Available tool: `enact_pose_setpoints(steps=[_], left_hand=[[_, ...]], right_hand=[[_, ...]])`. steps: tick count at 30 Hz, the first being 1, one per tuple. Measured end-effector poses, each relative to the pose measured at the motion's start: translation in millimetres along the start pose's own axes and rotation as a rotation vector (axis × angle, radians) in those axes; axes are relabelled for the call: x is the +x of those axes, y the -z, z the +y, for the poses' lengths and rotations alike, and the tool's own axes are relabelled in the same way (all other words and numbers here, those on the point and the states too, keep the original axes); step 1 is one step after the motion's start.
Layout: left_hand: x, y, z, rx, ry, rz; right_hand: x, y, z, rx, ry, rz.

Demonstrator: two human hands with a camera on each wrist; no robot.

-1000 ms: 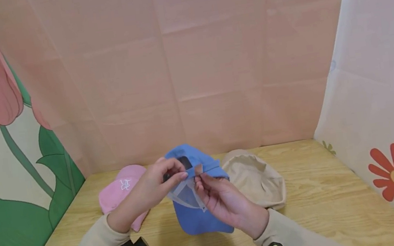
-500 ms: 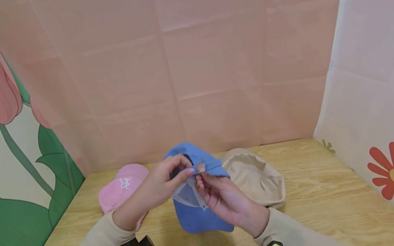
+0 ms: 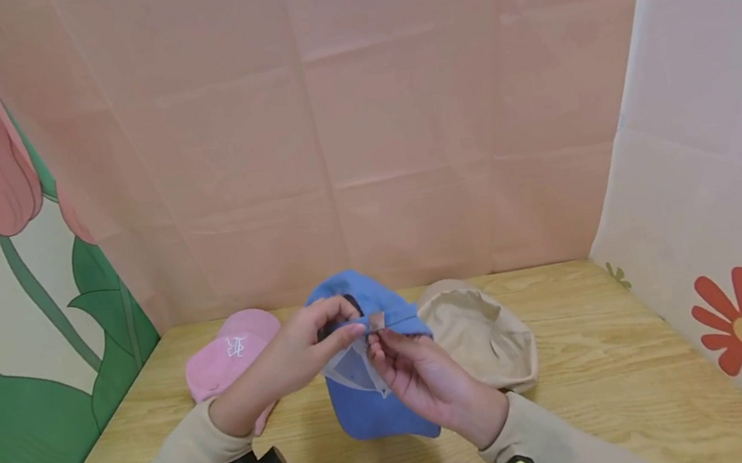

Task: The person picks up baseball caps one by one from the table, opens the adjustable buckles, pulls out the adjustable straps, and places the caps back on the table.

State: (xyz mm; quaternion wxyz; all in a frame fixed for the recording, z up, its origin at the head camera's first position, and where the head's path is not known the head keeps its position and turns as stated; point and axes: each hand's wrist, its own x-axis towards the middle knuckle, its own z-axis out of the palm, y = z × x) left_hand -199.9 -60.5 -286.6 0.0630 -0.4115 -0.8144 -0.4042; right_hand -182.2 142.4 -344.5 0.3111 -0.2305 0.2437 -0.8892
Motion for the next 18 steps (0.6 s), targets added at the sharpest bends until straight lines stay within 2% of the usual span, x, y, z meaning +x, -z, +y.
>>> enact_pose_setpoints(steps=[18], left_hand=[[-4.5, 4.0, -3.2, -0.008, -0.004, -0.002]], right_hand=[[2.9, 1.7, 1.1, -0.006, 0.004, 0.002]])
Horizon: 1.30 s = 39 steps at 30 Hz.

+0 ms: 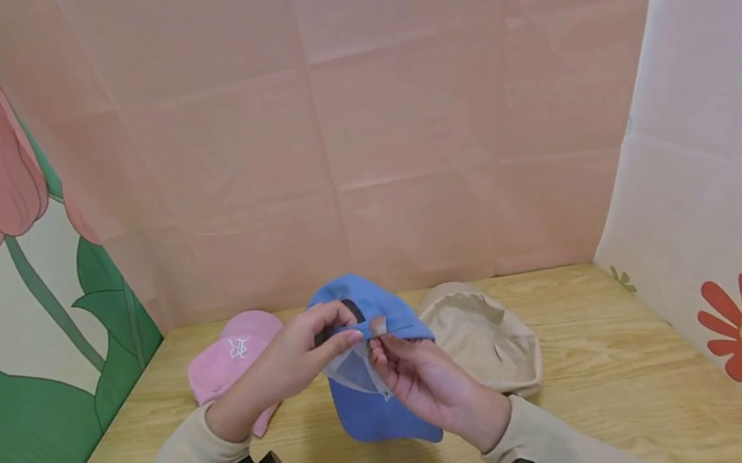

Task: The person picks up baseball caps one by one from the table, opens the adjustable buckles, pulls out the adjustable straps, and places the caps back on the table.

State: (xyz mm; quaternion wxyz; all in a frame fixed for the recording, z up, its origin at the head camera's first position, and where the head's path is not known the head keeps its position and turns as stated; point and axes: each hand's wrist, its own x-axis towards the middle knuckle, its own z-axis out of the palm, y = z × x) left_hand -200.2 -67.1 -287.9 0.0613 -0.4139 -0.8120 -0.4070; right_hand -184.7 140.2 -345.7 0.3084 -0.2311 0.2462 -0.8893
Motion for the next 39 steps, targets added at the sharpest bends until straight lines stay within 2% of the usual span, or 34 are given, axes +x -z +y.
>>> enact_pose_setpoints(steps=[5, 9, 14, 17, 31, 39], left_hand=[[-1.1, 0.0, -0.2, 0.025, -0.006, 0.003], [-2.6, 0.1, -0.3, 0.043, 0.001, 0.002], [-4.2, 0.1, 0.7, 0.069, 0.066, 0.011], [-4.1, -0.5, 0.5, 0.075, 0.087, 0.010], [-1.0, -2.9, -0.1, 0.093, 0.086, 0.029], [2.0, -11.5, 1.4, 0.058, 0.039, 0.053]], right_hand=[[-0.1, 0, 1, 0.006, 0.006, -0.001], [0.6, 1, 1, 0.012, 0.009, -0.033], [-0.6, 4, -2, 0.017, 0.020, -0.100], [-2.1, 5, -3, 0.018, 0.021, -0.108], [-2.8, 4, -5, 0.013, 0.014, -0.076], [-1.9, 5, -1, -0.010, 0.012, -0.082]])
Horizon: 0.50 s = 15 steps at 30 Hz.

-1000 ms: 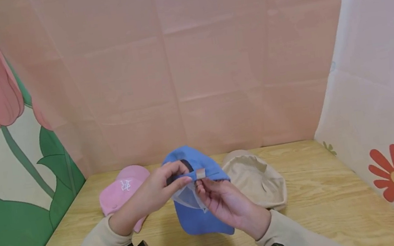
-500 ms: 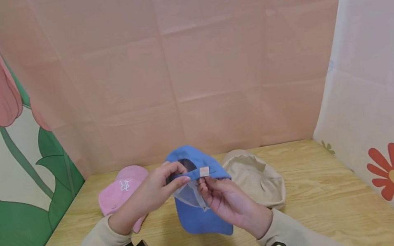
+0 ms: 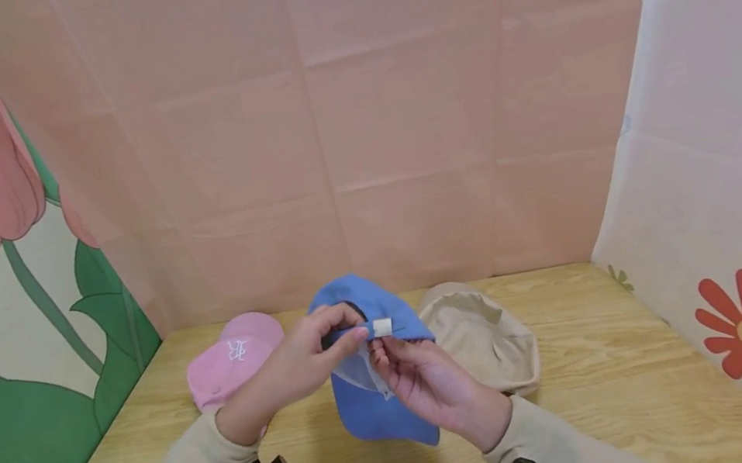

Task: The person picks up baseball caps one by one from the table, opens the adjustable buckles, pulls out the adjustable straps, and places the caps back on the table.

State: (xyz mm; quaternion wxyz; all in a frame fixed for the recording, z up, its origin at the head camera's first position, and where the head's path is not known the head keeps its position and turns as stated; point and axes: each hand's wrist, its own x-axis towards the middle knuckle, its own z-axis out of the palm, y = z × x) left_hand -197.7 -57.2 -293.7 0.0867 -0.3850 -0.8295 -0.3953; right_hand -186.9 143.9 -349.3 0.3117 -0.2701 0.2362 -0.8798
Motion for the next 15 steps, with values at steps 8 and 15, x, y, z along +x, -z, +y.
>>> enact_pose_setpoints(steps=[8, 15], left_hand=[[0.8, -0.1, 5.0, -0.002, -0.025, 0.021], [1.1, 0.7, 5.8, -0.017, -0.029, 0.008]], right_hand=[[0.9, 0.9, 2.0, 0.015, 0.003, -0.011], [0.9, 0.2, 2.0, 0.028, 0.006, -0.017]])
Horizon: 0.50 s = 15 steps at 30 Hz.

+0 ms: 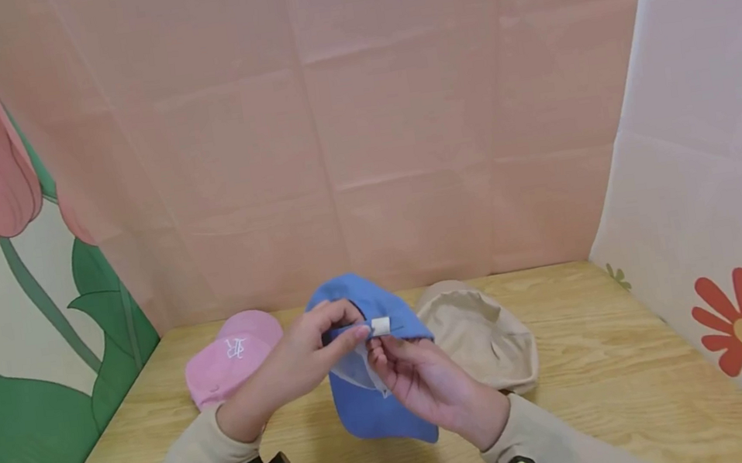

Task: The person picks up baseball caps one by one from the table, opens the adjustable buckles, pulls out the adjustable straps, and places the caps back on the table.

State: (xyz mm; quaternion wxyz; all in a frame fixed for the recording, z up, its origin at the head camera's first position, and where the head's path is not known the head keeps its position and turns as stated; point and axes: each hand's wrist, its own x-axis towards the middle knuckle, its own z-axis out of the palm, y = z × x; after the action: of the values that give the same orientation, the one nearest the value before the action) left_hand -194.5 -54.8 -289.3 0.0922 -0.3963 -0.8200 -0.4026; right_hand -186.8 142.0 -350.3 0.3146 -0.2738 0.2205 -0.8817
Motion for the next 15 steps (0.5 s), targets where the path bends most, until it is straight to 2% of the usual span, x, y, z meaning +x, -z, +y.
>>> enact_pose_setpoints(steps=[7, 15], left_hand=[[0.6, 0.1, -2.3, -0.009, -0.022, -0.001], [-2.3, 2.9, -4.1, -0.013, 0.026, -0.012]], right_hand=[[-0.4, -0.1, -0.4, 0.013, -0.008, -0.009], [-2.8, -1.2, -3.6, 0.010, -0.015, 0.016]])
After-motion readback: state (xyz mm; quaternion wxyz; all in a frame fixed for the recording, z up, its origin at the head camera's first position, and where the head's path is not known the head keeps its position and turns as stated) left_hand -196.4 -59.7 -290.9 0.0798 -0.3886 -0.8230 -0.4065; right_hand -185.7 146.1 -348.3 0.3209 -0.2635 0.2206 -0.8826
